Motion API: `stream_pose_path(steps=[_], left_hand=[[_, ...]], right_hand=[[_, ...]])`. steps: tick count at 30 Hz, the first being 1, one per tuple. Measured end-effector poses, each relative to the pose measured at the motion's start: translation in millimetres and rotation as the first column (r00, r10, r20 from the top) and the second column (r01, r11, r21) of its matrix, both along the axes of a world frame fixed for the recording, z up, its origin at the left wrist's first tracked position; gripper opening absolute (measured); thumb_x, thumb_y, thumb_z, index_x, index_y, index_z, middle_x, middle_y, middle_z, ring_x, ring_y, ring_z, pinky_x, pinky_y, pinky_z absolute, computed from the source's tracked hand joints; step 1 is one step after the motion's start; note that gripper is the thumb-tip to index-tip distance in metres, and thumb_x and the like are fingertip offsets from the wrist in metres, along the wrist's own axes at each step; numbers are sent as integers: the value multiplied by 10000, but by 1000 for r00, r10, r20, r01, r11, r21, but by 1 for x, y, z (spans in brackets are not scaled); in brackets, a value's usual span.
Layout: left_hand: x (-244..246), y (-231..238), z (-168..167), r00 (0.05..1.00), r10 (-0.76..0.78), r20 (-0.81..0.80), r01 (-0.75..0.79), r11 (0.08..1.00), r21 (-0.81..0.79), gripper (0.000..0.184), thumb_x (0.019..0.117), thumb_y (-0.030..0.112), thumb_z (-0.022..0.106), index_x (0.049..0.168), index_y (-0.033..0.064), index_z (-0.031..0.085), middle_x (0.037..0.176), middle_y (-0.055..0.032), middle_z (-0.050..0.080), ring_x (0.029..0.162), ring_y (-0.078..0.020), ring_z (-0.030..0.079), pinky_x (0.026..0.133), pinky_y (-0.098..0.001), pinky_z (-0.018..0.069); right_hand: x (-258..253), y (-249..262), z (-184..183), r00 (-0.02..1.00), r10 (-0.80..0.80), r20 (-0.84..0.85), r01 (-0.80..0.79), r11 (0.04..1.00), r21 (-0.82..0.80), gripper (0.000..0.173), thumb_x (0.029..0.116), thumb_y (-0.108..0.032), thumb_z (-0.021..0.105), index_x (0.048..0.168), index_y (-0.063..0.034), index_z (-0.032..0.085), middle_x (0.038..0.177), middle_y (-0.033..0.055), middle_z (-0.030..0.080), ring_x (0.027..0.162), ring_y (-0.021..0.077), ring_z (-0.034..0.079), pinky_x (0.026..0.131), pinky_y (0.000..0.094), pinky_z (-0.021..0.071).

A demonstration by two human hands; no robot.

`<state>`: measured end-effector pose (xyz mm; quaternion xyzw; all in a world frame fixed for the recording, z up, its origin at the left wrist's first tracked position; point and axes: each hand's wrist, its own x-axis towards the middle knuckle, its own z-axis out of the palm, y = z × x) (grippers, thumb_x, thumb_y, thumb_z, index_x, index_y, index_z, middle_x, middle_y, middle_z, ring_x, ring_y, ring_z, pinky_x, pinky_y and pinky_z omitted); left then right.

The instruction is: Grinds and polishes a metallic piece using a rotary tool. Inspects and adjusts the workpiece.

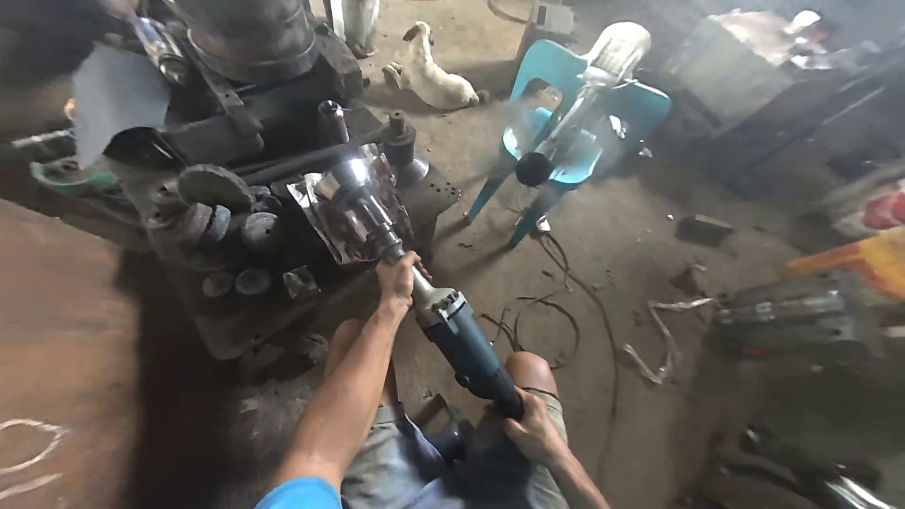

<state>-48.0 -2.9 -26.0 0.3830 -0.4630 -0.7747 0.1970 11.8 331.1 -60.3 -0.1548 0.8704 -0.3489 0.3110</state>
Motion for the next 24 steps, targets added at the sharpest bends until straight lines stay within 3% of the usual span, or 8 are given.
stream_pose_path(steps=[6, 9, 13, 16, 19, 24], left_hand=[[-25, 10, 8, 995, -47, 84, 48, 999, -8, 281, 880, 160, 699, 1123, 59, 601, 793, -114, 649, 609, -236, 648, 553, -408, 581], [-40, 11, 10, 994, -5, 112, 6, 1000, -7, 245, 898, 106, 701, 1084, -13, 593, 758, -132, 665, 596, -242, 677, 568, -408, 616], [-28, 10, 9, 997, -1, 78, 1, 1000, -4, 239, 871, 102, 704, 1072, 15, 609, 757, -129, 662, 591, -245, 668, 546, -407, 604], [-3, 8, 6, 997, -67, 34, 67, 998, 5, 253, 860, 180, 694, 1083, 102, 603, 739, -82, 632, 565, -210, 626, 515, -388, 565], [13, 2, -4, 999, -46, 2, 46, 999, 4, 209, 861, 190, 675, 1041, 102, 617, 716, -65, 638, 575, -204, 638, 539, -388, 577], [24, -8, -16, 997, 57, -44, -56, 998, 26, 135, 880, 120, 644, 985, 54, 590, 666, -84, 639, 544, -221, 644, 536, -392, 587]], right_hand=[[-3, 0, 7, 993, -94, 75, 98, 994, -53, 267, 786, -302, 788, 998, -148, 743, 846, -27, 744, 779, 90, 713, 766, 373, 618], [-5, -1, 16, 985, -129, 110, 134, 990, -36, 261, 785, -310, 799, 964, -132, 734, 788, -13, 724, 711, 107, 699, 700, 373, 610], [-3, 1, 11, 993, -94, 73, 96, 995, -29, 265, 784, -359, 800, 949, -158, 743, 778, -26, 728, 692, 102, 702, 685, 376, 619], [1, 0, 12, 999, -47, 20, 47, 999, 17, 283, 795, -371, 793, 981, -162, 749, 825, -26, 736, 756, 95, 707, 749, 394, 609], [6, 2, 6, 999, 11, -45, -9, 999, 54, 343, 813, -410, 781, 1052, -165, 753, 907, -6, 755, 859, 119, 724, 838, 444, 607], [12, -5, 7, 991, 77, -106, -63, 990, 126, 372, 825, -437, 770, 1058, -148, 745, 874, 23, 751, 845, 166, 730, 818, 482, 596]])
